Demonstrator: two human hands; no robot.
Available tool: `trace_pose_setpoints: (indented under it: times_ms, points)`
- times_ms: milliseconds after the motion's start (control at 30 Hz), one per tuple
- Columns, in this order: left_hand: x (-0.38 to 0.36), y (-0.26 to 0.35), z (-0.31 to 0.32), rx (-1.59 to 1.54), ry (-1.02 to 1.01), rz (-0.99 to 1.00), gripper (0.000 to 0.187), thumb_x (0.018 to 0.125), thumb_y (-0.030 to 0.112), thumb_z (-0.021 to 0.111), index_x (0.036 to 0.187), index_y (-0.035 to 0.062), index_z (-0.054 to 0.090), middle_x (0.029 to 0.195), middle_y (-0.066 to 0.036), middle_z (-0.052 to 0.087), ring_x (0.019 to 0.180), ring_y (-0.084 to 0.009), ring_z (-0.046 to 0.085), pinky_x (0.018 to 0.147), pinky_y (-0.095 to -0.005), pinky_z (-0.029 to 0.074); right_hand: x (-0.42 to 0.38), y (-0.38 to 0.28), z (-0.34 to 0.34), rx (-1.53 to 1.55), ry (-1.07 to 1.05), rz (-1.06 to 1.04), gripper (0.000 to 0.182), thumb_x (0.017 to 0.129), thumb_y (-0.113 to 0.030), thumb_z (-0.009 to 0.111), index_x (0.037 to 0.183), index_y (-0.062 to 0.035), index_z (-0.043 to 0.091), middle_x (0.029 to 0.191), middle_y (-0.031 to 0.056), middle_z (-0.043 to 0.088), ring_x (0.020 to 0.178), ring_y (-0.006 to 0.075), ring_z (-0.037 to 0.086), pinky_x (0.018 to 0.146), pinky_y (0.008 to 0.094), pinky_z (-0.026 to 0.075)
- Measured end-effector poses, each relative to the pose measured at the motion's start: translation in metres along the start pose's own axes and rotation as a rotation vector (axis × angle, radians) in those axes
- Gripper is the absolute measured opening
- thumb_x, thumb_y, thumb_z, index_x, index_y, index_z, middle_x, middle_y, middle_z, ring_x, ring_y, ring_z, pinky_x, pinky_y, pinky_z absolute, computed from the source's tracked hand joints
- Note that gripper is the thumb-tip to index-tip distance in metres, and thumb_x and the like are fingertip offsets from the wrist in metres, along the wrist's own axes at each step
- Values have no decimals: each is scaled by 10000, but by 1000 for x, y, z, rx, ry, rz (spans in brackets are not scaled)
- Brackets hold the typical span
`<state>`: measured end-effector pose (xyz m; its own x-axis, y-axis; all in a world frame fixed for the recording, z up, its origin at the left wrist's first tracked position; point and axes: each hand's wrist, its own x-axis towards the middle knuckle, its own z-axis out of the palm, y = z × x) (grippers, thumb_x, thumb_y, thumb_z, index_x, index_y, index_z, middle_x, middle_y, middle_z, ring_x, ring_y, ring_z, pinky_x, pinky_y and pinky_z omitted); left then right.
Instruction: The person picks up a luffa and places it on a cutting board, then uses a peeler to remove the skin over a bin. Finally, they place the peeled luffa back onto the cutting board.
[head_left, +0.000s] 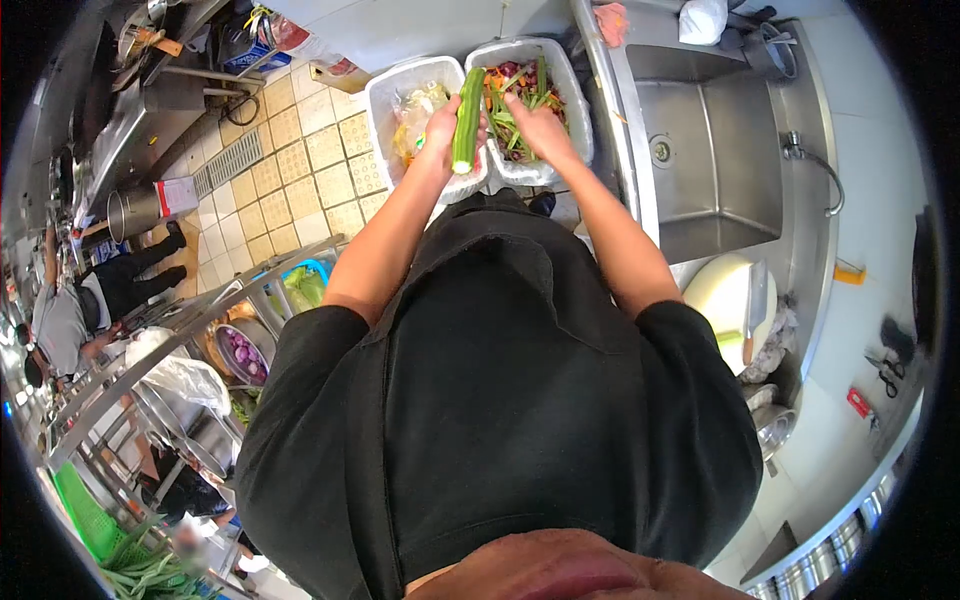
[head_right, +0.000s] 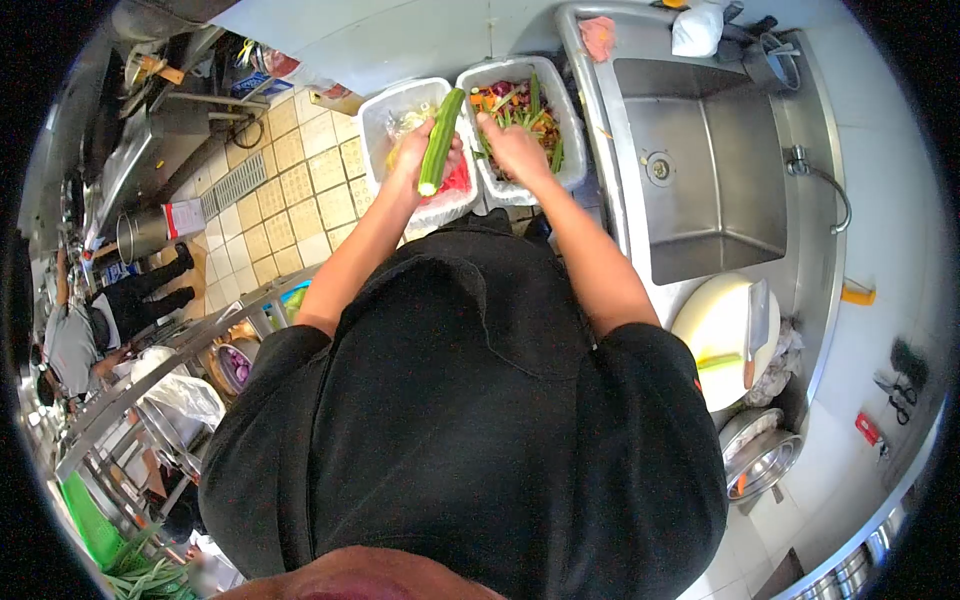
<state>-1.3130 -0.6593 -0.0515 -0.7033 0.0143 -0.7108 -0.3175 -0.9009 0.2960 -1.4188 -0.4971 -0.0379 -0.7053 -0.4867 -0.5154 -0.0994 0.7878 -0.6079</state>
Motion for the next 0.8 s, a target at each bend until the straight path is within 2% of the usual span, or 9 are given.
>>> trace_pose_setpoints:
  times_ms: [33, 167, 267, 400, 500, 600, 633, 767, 800]
  points:
    - [9, -1, 1, -109, 23, 56, 490, 1026, 423, 286, 899, 25, 541, 717, -99, 575, 585, -223, 554, 515, -335, 475, -26, -14, -4, -29, -6, -52, 785, 904, -678, 319, 902, 5, 707, 922, 281, 653, 939, 430, 632, 835, 488, 467]
    - [18, 0, 15, 204, 155, 220, 489, 1029, 404, 289, 955, -4, 548, 748, -130, 585, 604, -240, 551, 581, -361, 499, -95, -46, -18, -85, 82, -259, 683, 916, -614, 386, 781, -26, 705, 749, 247, 648, 770, 412, 644, 712, 500, 479]
    - [22, -1, 22, 115, 124, 192, 474, 1033, 404, 275, 934, 16, 529, 715, -105, 575, 542, -204, 529, 507, -327, 483, -107, -49, -26, -111, 97, -272, 657, 927, -586, 394, 773, -27, 703, 740, 241, 646, 767, 413, 643, 713, 502, 478]
    - [15, -5, 35, 145, 145, 190, 452, 1033, 388, 293, 939, 12, 528, 714, -108, 569, 538, -199, 525, 497, -333, 475, -105, -37, -19, -109, 121, -262, 657, 929, -581, 393, 785, -20, 702, 736, 238, 650, 760, 411, 647, 730, 500, 483]
    - [3, -15, 47, 167, 194, 242, 443, 1032, 390, 304, 936, 14, 518, 711, -109, 561, 530, -195, 517, 486, -333, 467, -78, -25, -10, -179, 124, -165, 682, 933, -596, 373, 801, -18, 711, 793, 244, 664, 828, 412, 651, 775, 493, 490]
    - [-15, -19, 46, 129, 97, 82, 436, 1031, 397, 308, 937, 19, 504, 700, -105, 548, 555, -193, 524, 497, -333, 467, -38, -18, -9, -118, 99, -54, 720, 935, -615, 346, 857, -1, 714, 890, 260, 671, 920, 421, 642, 836, 491, 487]
    - [-25, -21, 53, 136, 157, 64, 439, 1030, 406, 306, 939, 17, 487, 705, -107, 535, 568, -194, 511, 507, -321, 460, -21, -14, -6, -148, 85, 7, 759, 935, -629, 307, 948, 17, 705, 989, 267, 664, 997, 418, 629, 878, 490, 477]
    - [-41, -30, 40, 57, 20, 36, 454, 1029, 415, 303, 963, 14, 505, 773, -97, 529, 616, -187, 497, 521, -276, 425, 22, -8, -12, -200, 7, 76, 758, 932, -623, 279, 1078, 5, 678, 1123, 265, 632, 1099, 395, 600, 938, 476, 454]
    - [-49, -32, 37, 69, -21, 26, 456, 1028, 419, 305, 978, 15, 511, 777, -94, 529, 626, -185, 500, 524, -275, 421, 41, 7, -5, -230, 25, 28, 765, 927, -634, 284, 1066, 7, 678, 1106, 271, 634, 1093, 402, 598, 931, 482, 455]
